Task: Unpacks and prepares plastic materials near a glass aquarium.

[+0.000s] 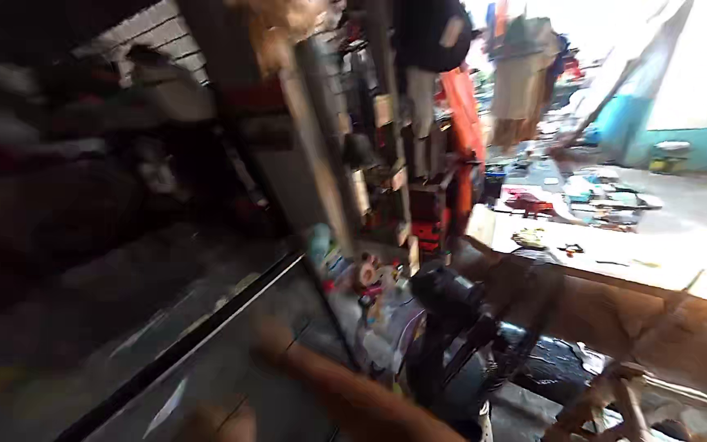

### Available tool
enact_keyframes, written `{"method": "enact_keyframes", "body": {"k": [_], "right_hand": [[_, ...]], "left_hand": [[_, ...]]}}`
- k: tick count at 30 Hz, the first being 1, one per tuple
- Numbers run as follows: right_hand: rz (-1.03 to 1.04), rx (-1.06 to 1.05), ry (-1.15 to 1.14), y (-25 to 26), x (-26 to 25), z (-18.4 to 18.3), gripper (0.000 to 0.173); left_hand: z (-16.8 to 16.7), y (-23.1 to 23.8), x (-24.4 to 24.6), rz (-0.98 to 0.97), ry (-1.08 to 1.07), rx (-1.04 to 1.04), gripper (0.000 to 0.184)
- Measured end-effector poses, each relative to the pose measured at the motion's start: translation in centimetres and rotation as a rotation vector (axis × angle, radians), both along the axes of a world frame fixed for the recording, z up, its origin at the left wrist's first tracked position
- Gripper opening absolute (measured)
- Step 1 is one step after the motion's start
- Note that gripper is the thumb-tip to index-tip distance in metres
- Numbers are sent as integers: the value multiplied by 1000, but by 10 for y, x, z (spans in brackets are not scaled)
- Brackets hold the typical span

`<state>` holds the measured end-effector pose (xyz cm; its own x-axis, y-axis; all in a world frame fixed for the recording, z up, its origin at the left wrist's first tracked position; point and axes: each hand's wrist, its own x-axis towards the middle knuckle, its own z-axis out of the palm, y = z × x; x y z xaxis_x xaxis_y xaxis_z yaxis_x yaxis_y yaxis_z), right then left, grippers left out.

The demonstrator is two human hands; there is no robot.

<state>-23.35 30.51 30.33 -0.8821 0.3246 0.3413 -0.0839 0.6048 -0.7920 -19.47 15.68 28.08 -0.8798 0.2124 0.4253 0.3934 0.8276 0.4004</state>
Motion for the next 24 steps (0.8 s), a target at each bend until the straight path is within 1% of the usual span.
{"method": "enact_keyframes", "body": {"k": [1,2,3,5,6,8,9,11,13,15,16,18,20,21,22,23,24], "right_hand": [[1,-17,5,-1,4,1,87],[16,-31,-26,-1,6,-1,84],[41,-20,-68,0,5,-8,84],[77,83,-80,0,1,-25,93],[80,118,-70,-4,3,-28,89],[66,178,-91,-14,6,-22,65],[64,197,-128,-22,6,-15,55],[127,209,-127,-41,5,-10,42],[299,230,3,-56,-1,-19,30],[443,215,159,-76,-8,-28,19],[498,205,147,-88,-8,-27,19],[593,282,35,-109,-2,-21,26],[655,440,-133,-128,9,-15,44],[664,518,-156,-136,13,-17,52],[667,585,-153,-142,16,-21,57],[665,631,-138,-148,16,-26,56],[659,649,-128,-152,16,-32,50]], "left_hand": [[-4,-4,14,-117,32,33,60],[-1,-7,30,-189,-6,-6,63],[2,-9,44,-217,-47,-88,65],[-4,-12,56,-241,-72,-197,63],[-10,-15,58,-245,-70,-223,59],[-15,-24,60,-224,-79,-261,50],[-17,-27,62,-212,-90,-276,46],[-20,-36,68,-207,-91,-280,39],[-27,-45,80,-248,-42,-257,33],[-41,-53,98,-321,74,-208,29],[-49,-56,109,-364,116,-184,28],[-64,-60,126,-435,158,-159,26],[-78,-64,137,-479,164,-136,23],[-83,-66,140,-492,151,-131,22],[-87,-68,142,-499,134,-125,22],[-90,-71,143,-500,115,-123,22],[-93,-74,145,-497,97,-119,22]]}}
